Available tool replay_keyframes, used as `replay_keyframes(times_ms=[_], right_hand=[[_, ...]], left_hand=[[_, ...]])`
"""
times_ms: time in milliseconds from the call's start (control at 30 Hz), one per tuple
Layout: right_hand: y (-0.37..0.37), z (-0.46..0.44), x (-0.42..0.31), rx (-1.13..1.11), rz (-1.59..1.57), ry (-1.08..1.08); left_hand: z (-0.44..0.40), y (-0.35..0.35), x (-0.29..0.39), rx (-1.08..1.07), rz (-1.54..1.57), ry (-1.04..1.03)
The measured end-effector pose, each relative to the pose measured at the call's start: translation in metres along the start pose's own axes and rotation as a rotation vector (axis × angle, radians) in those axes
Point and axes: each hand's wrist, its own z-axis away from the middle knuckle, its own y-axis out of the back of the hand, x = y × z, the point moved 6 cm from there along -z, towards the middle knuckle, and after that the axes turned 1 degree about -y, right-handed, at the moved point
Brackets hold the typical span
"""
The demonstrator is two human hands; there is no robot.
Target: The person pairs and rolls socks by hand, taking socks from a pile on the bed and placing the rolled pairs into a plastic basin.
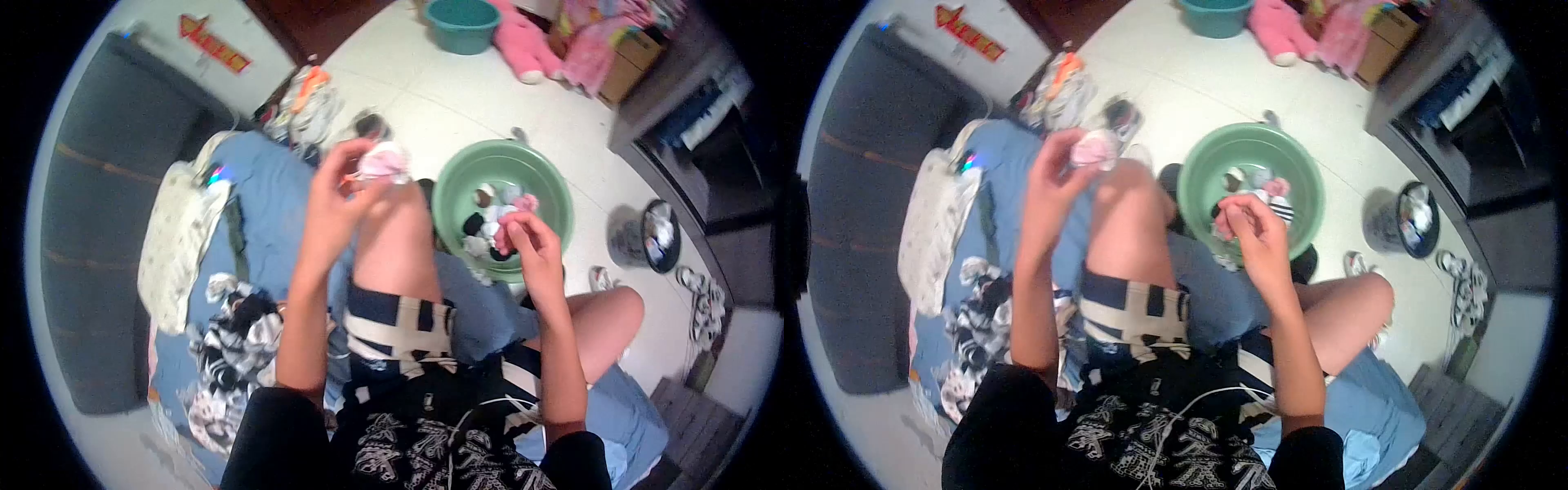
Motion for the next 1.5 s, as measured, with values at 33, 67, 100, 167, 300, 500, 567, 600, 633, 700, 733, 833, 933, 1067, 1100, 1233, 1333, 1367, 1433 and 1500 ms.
replay_keyframes(times_ms=[33, 67, 100, 167, 300, 500, 567, 600, 633, 700, 733, 833, 933, 1067, 1100, 1233, 1333, 1367, 1433, 1500], right_hand=[[0.014, -0.002, -0.003, 0.06, -0.023, 0.018], [0.029, -0.003, -0.005, 0.123, -0.042, 0.04], [0.044, -0.004, -0.008, 0.167, -0.04, 0.058], [0.074, -0.005, -0.01, 0.246, -0.083, 0.089], [0.123, 0.0, -0.012, 0.401, -0.106, 0.099], [0.136, -0.008, 0.008, 0.389, 0.164, -0.043], [0.132, -0.014, 0.01, 0.412, 0.165, -0.036], [0.132, -0.018, 0.013, 0.411, 0.155, -0.037], [0.134, -0.021, 0.016, 0.417, 0.138, -0.072], [0.136, -0.022, 0.015, 0.408, 0.165, -0.101], [0.133, -0.022, 0.017, 0.407, 0.164, -0.109], [0.122, -0.02, 0.019, 0.427, 0.273, -0.012], [0.116, -0.019, 0.023, 0.473, 0.195, 0.083], [0.113, -0.019, 0.041, 0.497, -0.374, 0.004], [0.11, -0.021, 0.044, 0.477, -0.54, -0.014], [0.108, -0.026, 0.05, 0.433, -0.707, -0.112], [0.098, -0.033, 0.056, 0.214, -0.818, -0.092], [0.094, -0.034, 0.057, 0.22, -0.884, -0.111], [0.091, -0.035, 0.06, 0.225, -0.953, -0.135], [0.091, -0.035, 0.066, 0.151, -0.952, -0.145]], left_hand=[[-0.008, -0.037, 0.007, -0.026, -0.036, -0.012], [-0.014, -0.073, 0.014, -0.054, -0.067, -0.029], [-0.021, -0.105, 0.013, -0.094, -0.125, -0.115], [-0.027, -0.165, 0.012, -0.208, -0.183, -0.146], [-0.03, -0.247, -0.015, -0.385, -0.081, -0.164], [-0.014, -0.27, -0.07, -0.425, 0.021, -0.014], [-0.016, -0.267, -0.071, -0.403, 0.014, -0.031], [-0.019, -0.266, -0.068, -0.386, 0.029, -0.062], [-0.02, -0.265, -0.067, -0.387, 0.017, -0.081], [-0.019, -0.268, -0.077, -0.364, 0.153, -0.011], [-0.017, -0.268, -0.083, -0.338, 0.287, 0.061], [-0.006, -0.267, -0.097, -0.344, 0.327, 0.242], [-0.004, -0.269, -0.118, -0.443, 0.366, 0.451], [-0.002, -0.27, -0.117, -0.505, 0.44, 0.543], [-0.003, -0.269, -0.116, -0.503, 0.442, 0.546], [-0.007, -0.265, -0.108, -0.442, 0.548, 0.557], [-0.007, -0.26, -0.108, -0.401, 0.605, 0.604], [-0.006, -0.259, -0.11, -0.376, 0.636, 0.65], [-0.003, -0.257, -0.11, -0.346, 0.695, 0.688], [0.0, -0.254, -0.109, -0.314, 0.749, 0.731]])
